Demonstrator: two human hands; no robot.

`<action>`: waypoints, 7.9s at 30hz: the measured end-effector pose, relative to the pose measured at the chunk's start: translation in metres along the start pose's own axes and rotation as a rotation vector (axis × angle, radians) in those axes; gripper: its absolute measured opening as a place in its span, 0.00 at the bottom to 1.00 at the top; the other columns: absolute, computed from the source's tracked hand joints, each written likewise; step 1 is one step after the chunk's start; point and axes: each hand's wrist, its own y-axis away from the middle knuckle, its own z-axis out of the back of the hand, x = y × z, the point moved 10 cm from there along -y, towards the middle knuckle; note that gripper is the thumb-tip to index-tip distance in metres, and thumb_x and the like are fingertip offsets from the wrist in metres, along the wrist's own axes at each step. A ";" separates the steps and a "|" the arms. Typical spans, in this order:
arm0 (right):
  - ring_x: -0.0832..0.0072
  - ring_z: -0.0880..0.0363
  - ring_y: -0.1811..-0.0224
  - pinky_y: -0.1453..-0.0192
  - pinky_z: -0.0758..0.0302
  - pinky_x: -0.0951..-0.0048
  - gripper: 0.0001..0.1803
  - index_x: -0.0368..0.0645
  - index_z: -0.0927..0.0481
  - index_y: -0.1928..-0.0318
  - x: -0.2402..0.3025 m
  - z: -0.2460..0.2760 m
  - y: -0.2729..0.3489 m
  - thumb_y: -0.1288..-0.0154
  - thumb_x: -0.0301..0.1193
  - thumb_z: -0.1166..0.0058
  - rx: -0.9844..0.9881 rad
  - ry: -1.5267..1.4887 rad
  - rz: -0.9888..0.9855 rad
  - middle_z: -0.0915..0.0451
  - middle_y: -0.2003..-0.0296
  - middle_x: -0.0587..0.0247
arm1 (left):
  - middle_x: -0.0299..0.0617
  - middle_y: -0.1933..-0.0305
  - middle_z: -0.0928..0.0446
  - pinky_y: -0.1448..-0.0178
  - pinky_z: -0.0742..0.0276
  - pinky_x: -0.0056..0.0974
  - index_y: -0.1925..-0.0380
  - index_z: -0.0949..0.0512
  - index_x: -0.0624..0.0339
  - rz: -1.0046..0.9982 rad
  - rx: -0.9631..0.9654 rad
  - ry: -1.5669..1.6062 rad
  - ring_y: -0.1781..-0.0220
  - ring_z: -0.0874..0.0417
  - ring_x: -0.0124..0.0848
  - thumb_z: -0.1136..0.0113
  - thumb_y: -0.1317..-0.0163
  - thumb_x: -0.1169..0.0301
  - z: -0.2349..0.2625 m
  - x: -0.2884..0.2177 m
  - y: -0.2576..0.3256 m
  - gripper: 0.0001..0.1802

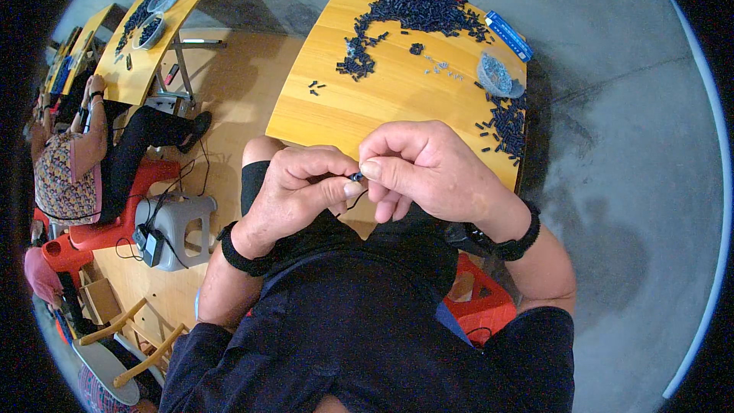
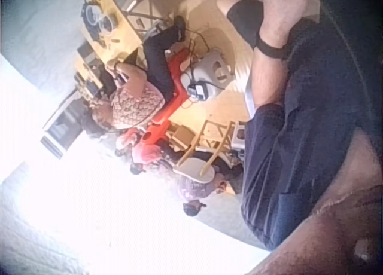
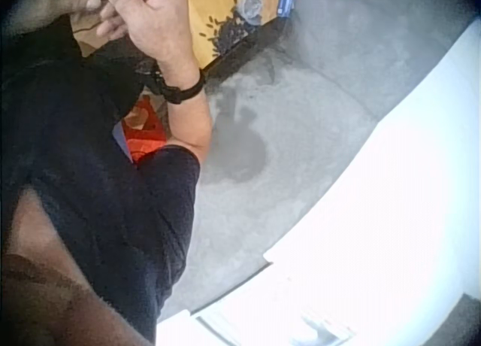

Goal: Manually assembling small blue plastic components into finished parts.

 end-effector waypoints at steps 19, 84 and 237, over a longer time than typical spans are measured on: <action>0.81 0.21 0.74 0.71 0.28 0.81 0.07 0.36 0.20 0.65 0.023 -0.002 0.001 0.44 0.18 0.49 -0.030 0.217 0.236 0.20 0.73 0.65 | 0.32 0.73 0.22 0.69 0.30 0.24 0.64 0.20 0.67 0.117 0.037 0.111 0.72 0.26 0.16 0.41 0.39 0.77 -0.004 0.006 0.004 0.05; 0.76 0.19 0.77 0.73 0.19 0.77 0.08 0.32 0.24 0.64 -0.013 -0.011 -0.026 0.35 0.26 0.49 0.097 -0.285 -0.036 0.21 0.74 0.60 | 0.39 0.74 0.20 0.74 0.23 0.24 0.65 0.20 0.70 0.235 -0.115 0.193 0.76 0.19 0.22 0.38 0.42 0.77 0.016 0.018 0.014 0.07; 0.71 0.16 0.71 0.70 0.16 0.73 0.07 0.37 0.28 0.58 -0.025 -0.006 -0.017 0.31 0.28 0.54 0.094 -0.517 0.134 0.21 0.69 0.58 | 0.42 0.52 0.24 0.52 0.27 0.30 0.63 0.20 0.70 -0.038 0.016 0.249 0.57 0.23 0.25 0.42 0.41 0.80 -0.002 0.001 -0.009 0.07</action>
